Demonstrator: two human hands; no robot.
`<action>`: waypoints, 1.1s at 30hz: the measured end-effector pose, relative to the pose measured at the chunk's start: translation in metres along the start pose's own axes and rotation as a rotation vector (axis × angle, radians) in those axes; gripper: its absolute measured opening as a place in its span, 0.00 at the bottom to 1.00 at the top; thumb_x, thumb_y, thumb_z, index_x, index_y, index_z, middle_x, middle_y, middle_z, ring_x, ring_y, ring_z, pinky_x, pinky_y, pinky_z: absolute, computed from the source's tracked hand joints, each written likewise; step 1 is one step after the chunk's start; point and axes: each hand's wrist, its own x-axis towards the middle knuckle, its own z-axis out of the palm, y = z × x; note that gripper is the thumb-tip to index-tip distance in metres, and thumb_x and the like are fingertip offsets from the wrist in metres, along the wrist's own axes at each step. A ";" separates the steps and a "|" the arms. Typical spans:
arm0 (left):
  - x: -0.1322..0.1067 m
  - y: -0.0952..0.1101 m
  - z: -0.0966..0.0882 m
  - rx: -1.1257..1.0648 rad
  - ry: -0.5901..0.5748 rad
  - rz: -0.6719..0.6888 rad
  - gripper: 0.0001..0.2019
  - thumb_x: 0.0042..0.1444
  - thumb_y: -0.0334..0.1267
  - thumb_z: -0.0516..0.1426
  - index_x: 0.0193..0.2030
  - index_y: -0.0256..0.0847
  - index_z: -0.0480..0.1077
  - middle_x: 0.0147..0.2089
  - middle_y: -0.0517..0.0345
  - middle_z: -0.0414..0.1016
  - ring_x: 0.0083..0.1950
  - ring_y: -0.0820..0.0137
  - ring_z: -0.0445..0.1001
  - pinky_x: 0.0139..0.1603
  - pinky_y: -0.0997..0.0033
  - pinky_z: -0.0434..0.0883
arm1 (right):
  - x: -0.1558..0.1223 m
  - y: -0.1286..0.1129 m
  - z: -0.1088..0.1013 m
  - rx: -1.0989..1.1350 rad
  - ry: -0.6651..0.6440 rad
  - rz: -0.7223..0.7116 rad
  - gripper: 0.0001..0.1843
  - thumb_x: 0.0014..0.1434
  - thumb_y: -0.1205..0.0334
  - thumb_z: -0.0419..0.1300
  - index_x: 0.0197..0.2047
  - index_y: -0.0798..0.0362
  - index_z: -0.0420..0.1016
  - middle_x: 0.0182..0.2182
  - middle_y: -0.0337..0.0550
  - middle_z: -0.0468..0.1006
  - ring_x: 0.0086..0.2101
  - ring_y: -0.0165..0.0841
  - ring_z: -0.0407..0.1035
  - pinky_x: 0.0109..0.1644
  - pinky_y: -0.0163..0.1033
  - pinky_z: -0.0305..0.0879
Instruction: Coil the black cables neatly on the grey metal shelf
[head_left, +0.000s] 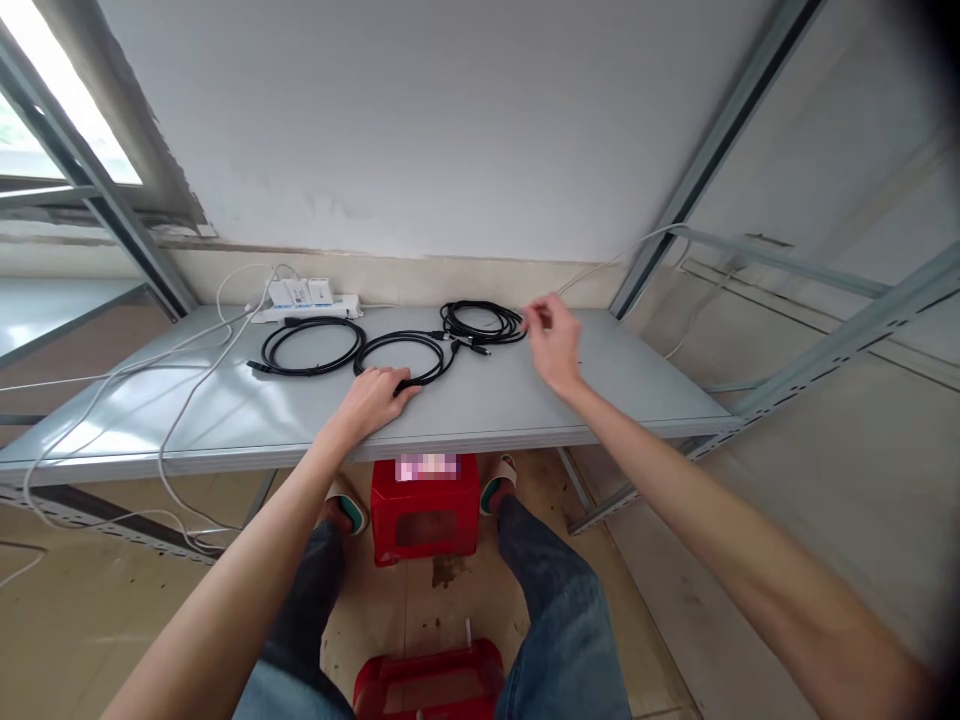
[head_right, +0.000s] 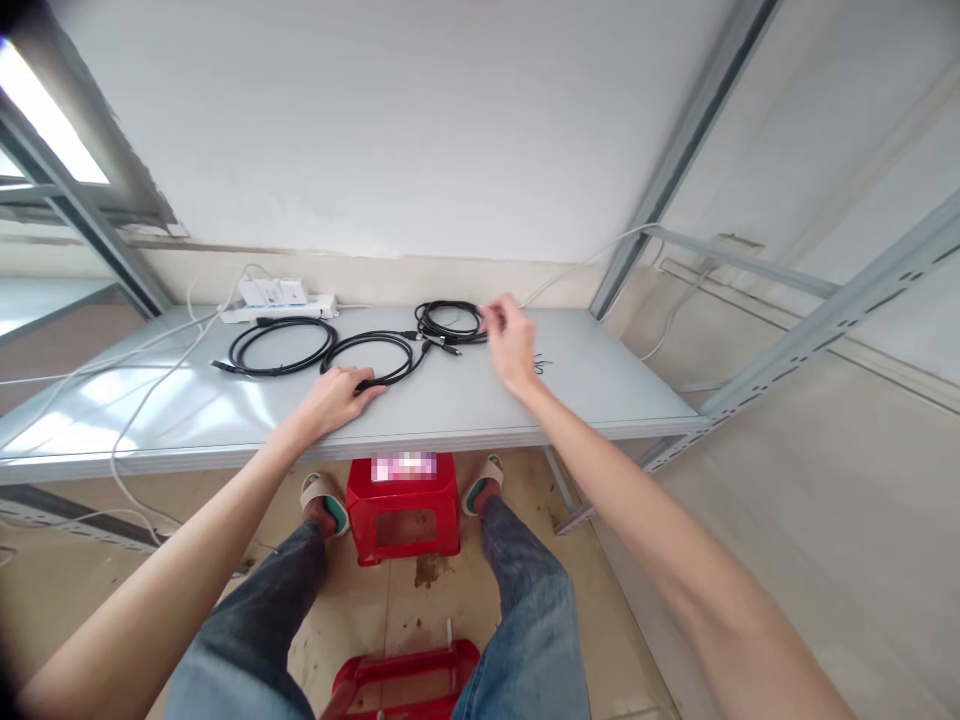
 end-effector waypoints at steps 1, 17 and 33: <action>-0.001 0.000 0.000 0.008 0.009 0.003 0.18 0.73 0.51 0.52 0.49 0.42 0.77 0.42 0.46 0.82 0.45 0.54 0.80 0.47 0.61 0.68 | -0.003 -0.013 0.020 0.004 -0.059 -0.029 0.22 0.73 0.37 0.54 0.38 0.47 0.68 0.26 0.37 0.73 0.28 0.34 0.70 0.39 0.41 0.68; -0.001 -0.002 0.004 -0.022 0.042 0.097 0.17 0.74 0.50 0.53 0.46 0.40 0.77 0.40 0.46 0.78 0.49 0.53 0.77 0.52 0.57 0.68 | -0.049 -0.022 0.121 0.160 -0.144 0.067 0.19 0.72 0.46 0.55 0.43 0.48 0.80 0.33 0.45 0.82 0.33 0.40 0.77 0.43 0.46 0.74; -0.004 0.000 0.001 -0.043 0.091 0.023 0.12 0.75 0.40 0.50 0.43 0.42 0.73 0.45 0.45 0.79 0.53 0.53 0.73 0.49 0.58 0.69 | -0.054 -0.029 0.123 0.105 -0.353 -0.133 0.15 0.75 0.53 0.53 0.36 0.47 0.72 0.36 0.45 0.77 0.40 0.40 0.71 0.46 0.44 0.68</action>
